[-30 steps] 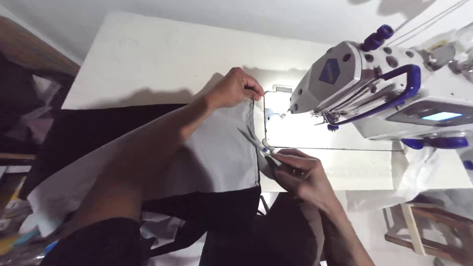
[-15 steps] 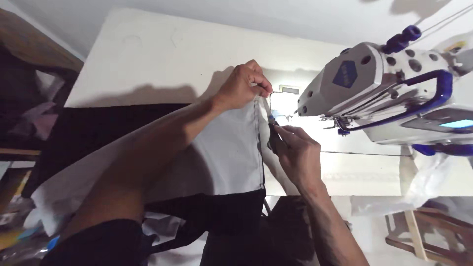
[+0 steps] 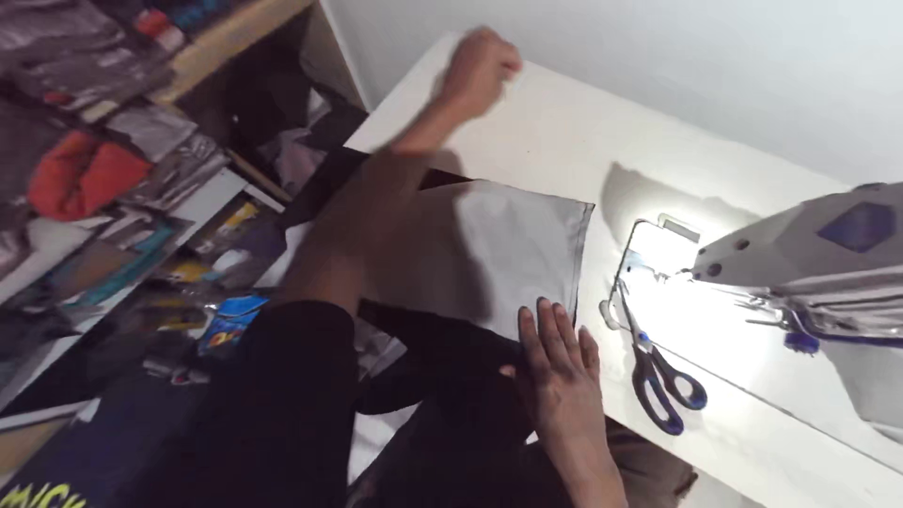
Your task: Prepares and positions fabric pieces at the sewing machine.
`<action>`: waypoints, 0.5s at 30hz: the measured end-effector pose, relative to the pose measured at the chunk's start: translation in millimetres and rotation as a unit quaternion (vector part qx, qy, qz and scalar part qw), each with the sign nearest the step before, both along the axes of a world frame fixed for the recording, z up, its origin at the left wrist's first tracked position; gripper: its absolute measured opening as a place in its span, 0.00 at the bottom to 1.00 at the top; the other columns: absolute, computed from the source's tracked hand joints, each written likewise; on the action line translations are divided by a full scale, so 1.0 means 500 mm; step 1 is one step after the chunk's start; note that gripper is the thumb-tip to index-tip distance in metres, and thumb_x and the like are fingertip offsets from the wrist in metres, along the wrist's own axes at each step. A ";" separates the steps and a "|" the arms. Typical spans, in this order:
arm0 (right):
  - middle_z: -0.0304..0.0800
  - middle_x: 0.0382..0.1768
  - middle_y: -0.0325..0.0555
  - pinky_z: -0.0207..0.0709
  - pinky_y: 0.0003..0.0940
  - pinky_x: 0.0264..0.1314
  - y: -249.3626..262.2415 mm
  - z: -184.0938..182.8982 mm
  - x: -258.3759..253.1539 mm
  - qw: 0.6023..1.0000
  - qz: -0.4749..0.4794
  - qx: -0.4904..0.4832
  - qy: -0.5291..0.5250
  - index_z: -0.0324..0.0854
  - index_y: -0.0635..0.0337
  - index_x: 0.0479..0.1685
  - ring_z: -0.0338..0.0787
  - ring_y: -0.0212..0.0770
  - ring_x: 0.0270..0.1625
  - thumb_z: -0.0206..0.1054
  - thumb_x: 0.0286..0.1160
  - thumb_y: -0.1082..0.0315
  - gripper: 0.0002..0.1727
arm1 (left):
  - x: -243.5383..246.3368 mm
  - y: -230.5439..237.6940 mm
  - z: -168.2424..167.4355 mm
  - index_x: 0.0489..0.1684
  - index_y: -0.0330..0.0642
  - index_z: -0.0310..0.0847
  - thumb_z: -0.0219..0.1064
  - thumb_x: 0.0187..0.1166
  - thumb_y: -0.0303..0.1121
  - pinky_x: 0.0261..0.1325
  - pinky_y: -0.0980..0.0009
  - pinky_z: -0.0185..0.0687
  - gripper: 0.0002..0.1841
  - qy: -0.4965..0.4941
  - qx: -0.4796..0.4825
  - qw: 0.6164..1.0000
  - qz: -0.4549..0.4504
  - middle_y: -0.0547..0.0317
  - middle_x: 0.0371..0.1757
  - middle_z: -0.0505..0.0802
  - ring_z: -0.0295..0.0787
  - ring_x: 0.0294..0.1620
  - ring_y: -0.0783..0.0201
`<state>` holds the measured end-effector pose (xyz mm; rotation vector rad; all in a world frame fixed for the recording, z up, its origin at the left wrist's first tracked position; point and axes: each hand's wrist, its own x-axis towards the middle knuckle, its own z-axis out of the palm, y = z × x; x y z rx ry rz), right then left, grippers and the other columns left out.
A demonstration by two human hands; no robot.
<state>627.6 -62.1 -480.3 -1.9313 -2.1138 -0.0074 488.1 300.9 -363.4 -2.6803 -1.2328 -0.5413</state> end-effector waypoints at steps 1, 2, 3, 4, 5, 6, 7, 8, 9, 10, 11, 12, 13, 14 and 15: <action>0.70 0.87 0.46 0.57 0.67 0.86 0.001 -0.001 0.002 1.000 -0.002 -0.002 -0.002 0.74 0.44 0.85 0.67 0.52 0.90 0.62 0.76 0.36 0.39 | -0.070 0.101 -0.041 0.64 0.34 0.86 0.60 0.84 0.32 0.76 0.42 0.75 0.17 -0.081 -0.017 0.997 -0.005 0.35 0.62 0.91 0.85 0.69 0.36; 0.71 0.87 0.45 0.57 0.67 0.86 -0.001 0.000 0.002 1.000 -0.002 0.000 0.003 0.76 0.43 0.84 0.67 0.51 0.90 0.64 0.76 0.38 0.37 | -0.130 0.150 -0.043 0.76 0.38 0.79 0.64 0.84 0.38 0.81 0.37 0.68 0.23 -0.087 -0.101 0.990 0.045 0.35 0.72 0.86 0.77 0.77 0.34; 0.72 0.86 0.45 0.56 0.66 0.87 -0.004 0.000 -0.001 1.000 0.003 0.005 0.012 0.77 0.43 0.83 0.68 0.52 0.89 0.64 0.77 0.42 0.34 | -0.180 0.158 -0.031 0.86 0.41 0.68 0.67 0.83 0.43 0.83 0.32 0.61 0.32 -0.074 -0.181 0.977 0.088 0.35 0.80 0.78 0.69 0.84 0.33; 0.75 0.84 0.46 0.57 0.65 0.87 -0.006 -0.002 -0.005 1.000 0.008 0.015 0.018 0.80 0.43 0.81 0.70 0.52 0.88 0.65 0.79 0.48 0.30 | -0.216 0.132 -0.013 0.91 0.43 0.60 0.69 0.82 0.47 0.86 0.32 0.57 0.39 -0.049 -0.238 0.965 0.100 0.37 0.85 0.73 0.65 0.87 0.35; 0.78 0.82 0.46 0.61 0.61 0.87 -0.009 -0.003 -0.012 0.999 0.011 0.033 0.024 0.83 0.44 0.77 0.73 0.52 0.86 0.64 0.80 0.54 0.26 | -0.238 0.080 -0.004 0.92 0.45 0.58 0.71 0.80 0.49 0.86 0.34 0.59 0.41 -0.023 -0.277 0.957 0.081 0.40 0.86 0.72 0.66 0.87 0.38; 0.84 0.77 0.46 0.66 0.56 0.85 -0.014 -0.008 -0.021 0.997 0.014 0.061 0.036 0.88 0.45 0.71 0.78 0.52 0.83 0.63 0.80 0.60 0.22 | -0.251 0.012 -0.010 0.92 0.47 0.59 0.72 0.80 0.48 0.86 0.38 0.61 0.41 0.011 -0.311 0.949 0.046 0.43 0.86 0.74 0.67 0.87 0.42; 0.90 0.71 0.44 0.72 0.51 0.82 -0.017 -0.012 -0.028 0.994 0.016 0.094 0.053 0.93 0.45 0.63 0.84 0.50 0.78 0.61 0.78 0.67 0.20 | -0.256 -0.054 -0.032 0.91 0.47 0.61 0.74 0.78 0.47 0.87 0.41 0.61 0.40 0.053 -0.329 0.943 0.001 0.46 0.87 0.73 0.67 0.88 0.45; 0.94 0.64 0.42 0.76 0.47 0.79 -0.019 -0.015 -0.034 0.990 0.016 0.121 0.076 0.96 0.47 0.56 0.89 0.48 0.73 0.60 0.76 0.71 0.19 | -0.260 -0.118 -0.069 0.88 0.46 0.65 0.78 0.73 0.48 0.88 0.45 0.60 0.42 0.080 -0.328 0.940 -0.048 0.47 0.87 0.73 0.66 0.88 0.47; 0.97 0.59 0.41 0.81 0.45 0.73 -0.021 -0.010 -0.034 0.986 0.013 0.134 0.095 0.96 0.49 0.52 0.93 0.46 0.67 0.59 0.76 0.73 0.19 | -0.262 -0.172 -0.114 0.83 0.42 0.71 0.81 0.66 0.51 0.89 0.45 0.56 0.43 0.088 -0.303 0.944 -0.092 0.45 0.87 0.73 0.63 0.89 0.44; 0.98 0.55 0.44 0.87 0.45 0.63 -0.018 0.005 -0.028 0.983 0.010 0.137 0.119 0.96 0.54 0.51 0.96 0.46 0.59 0.58 0.75 0.74 0.18 | -0.264 -0.218 -0.147 0.77 0.38 0.77 0.79 0.67 0.53 0.87 0.43 0.58 0.40 0.078 -0.266 0.954 -0.119 0.43 0.83 0.77 0.67 0.86 0.42; 0.99 0.50 0.49 0.90 0.48 0.51 -0.013 0.026 -0.015 0.979 0.011 0.134 0.153 0.94 0.60 0.52 0.98 0.48 0.50 0.58 0.73 0.75 0.18 | -0.267 -0.258 -0.164 0.69 0.37 0.82 0.76 0.72 0.51 0.84 0.44 0.66 0.31 0.046 -0.238 0.961 -0.132 0.42 0.75 0.84 0.75 0.80 0.42; 0.98 0.46 0.54 0.89 0.48 0.45 -0.008 0.056 0.002 0.972 0.011 0.125 0.197 0.92 0.66 0.53 0.98 0.47 0.45 0.59 0.75 0.75 0.16 | -0.268 -0.295 -0.156 0.70 0.36 0.82 0.72 0.77 0.45 0.77 0.43 0.73 0.27 0.028 -0.227 0.966 -0.123 0.41 0.67 0.88 0.82 0.73 0.42; 0.97 0.45 0.54 0.89 0.41 0.48 0.003 0.093 0.022 0.964 0.011 0.126 0.235 0.90 0.68 0.54 0.97 0.40 0.44 0.60 0.79 0.73 0.15 | -0.268 -0.321 -0.128 0.70 0.36 0.81 0.67 0.81 0.39 0.71 0.41 0.77 0.23 0.006 -0.224 0.969 -0.105 0.39 0.61 0.90 0.86 0.66 0.41; 0.96 0.46 0.52 0.87 0.32 0.54 0.016 0.134 0.046 0.952 0.019 0.142 0.270 0.88 0.71 0.54 0.95 0.32 0.47 0.61 0.83 0.71 0.14 | -0.264 -0.343 -0.085 0.72 0.34 0.80 0.65 0.85 0.38 0.71 0.43 0.76 0.22 -0.041 -0.227 0.969 -0.085 0.38 0.61 0.91 0.87 0.65 0.43; 0.95 0.47 0.48 0.86 0.27 0.58 0.030 0.177 0.068 0.934 0.041 0.174 0.308 0.86 0.73 0.54 0.92 0.26 0.49 0.62 0.85 0.71 0.13 | -0.257 -0.367 -0.031 0.71 0.34 0.81 0.65 0.84 0.37 0.72 0.51 0.79 0.22 -0.122 -0.217 0.966 -0.066 0.41 0.62 0.92 0.89 0.65 0.51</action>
